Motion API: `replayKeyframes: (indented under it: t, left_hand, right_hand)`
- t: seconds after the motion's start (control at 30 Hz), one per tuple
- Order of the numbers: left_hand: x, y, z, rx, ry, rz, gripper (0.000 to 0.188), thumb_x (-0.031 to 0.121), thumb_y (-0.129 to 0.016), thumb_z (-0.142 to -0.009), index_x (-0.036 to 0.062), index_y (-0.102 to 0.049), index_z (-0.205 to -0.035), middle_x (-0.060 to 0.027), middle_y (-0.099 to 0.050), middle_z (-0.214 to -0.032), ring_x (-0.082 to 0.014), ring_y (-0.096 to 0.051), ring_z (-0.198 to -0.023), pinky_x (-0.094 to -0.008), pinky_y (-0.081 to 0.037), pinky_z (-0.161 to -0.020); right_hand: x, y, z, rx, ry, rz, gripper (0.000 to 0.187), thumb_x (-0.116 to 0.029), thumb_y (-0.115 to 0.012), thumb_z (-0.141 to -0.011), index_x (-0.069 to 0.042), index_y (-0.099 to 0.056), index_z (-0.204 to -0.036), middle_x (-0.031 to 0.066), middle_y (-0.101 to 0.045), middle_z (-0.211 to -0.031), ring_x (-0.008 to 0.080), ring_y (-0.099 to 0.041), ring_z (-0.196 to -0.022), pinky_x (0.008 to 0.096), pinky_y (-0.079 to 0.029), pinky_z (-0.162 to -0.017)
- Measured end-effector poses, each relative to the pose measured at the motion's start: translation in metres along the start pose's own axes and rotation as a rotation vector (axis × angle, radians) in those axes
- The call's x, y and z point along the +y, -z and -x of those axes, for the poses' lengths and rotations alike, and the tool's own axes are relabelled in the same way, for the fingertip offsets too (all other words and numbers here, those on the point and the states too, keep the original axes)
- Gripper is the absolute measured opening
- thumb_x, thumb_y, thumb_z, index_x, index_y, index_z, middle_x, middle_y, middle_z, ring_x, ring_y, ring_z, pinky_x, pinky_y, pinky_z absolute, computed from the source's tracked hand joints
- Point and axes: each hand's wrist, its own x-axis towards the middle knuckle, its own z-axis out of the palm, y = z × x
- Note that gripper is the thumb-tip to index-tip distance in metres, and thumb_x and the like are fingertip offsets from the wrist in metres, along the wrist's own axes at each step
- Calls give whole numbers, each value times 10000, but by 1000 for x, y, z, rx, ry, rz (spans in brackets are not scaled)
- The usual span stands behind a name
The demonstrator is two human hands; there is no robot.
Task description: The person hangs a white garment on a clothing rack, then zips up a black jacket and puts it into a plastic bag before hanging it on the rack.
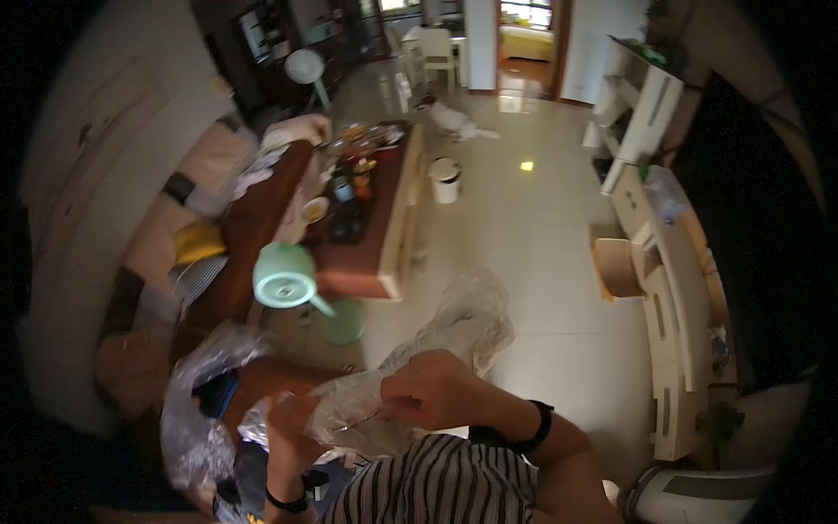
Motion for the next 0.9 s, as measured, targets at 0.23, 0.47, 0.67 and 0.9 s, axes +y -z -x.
replayKeyframes:
  t: [0.23,0.47,0.67,0.9]
  left_hand:
    - [58,-166,-145,-172,-15,184,328,133,-744,-568,86,-583,-849,-101,-591,-770,-298,-585,-716,-368,-459,-595]
    - [70,-273,-286,-293,9,469,302,105,-702,-654,56,-565,-919,-113,-600,-841,-308,-585,-782,-355,-468,-670]
    - [36,-375,-432,-360,-47,509,243,69,-586,-787,44,-575,-1028,-134,-602,-982,-306,-556,-926,-371,-430,-815]
    - [29,-470,-658,-429,-258,551,328,209,-682,-741,90,-589,-1032,-80,-602,-1046,-270,-532,-1017,-371,-407,-873]
  right_hand:
    - [70,159,62,79,-114,302,187,-178,-681,-685,-104,-514,-645,22,-503,-550,206,-507,-499,308,-395,-486]
    - [157,287,79,184,-285,527,177,-160,-666,-691,-104,-506,-639,25,-518,-554,195,-529,-510,308,-389,-488]
    - [276,397,93,333,-532,642,157,-89,-697,-631,-81,-546,-585,49,-522,-531,215,-517,-482,319,-376,-460]
    - [378,527,83,650,-613,767,131,18,-681,-582,-44,-574,-624,78,-560,-570,235,-533,-508,319,-392,-463]
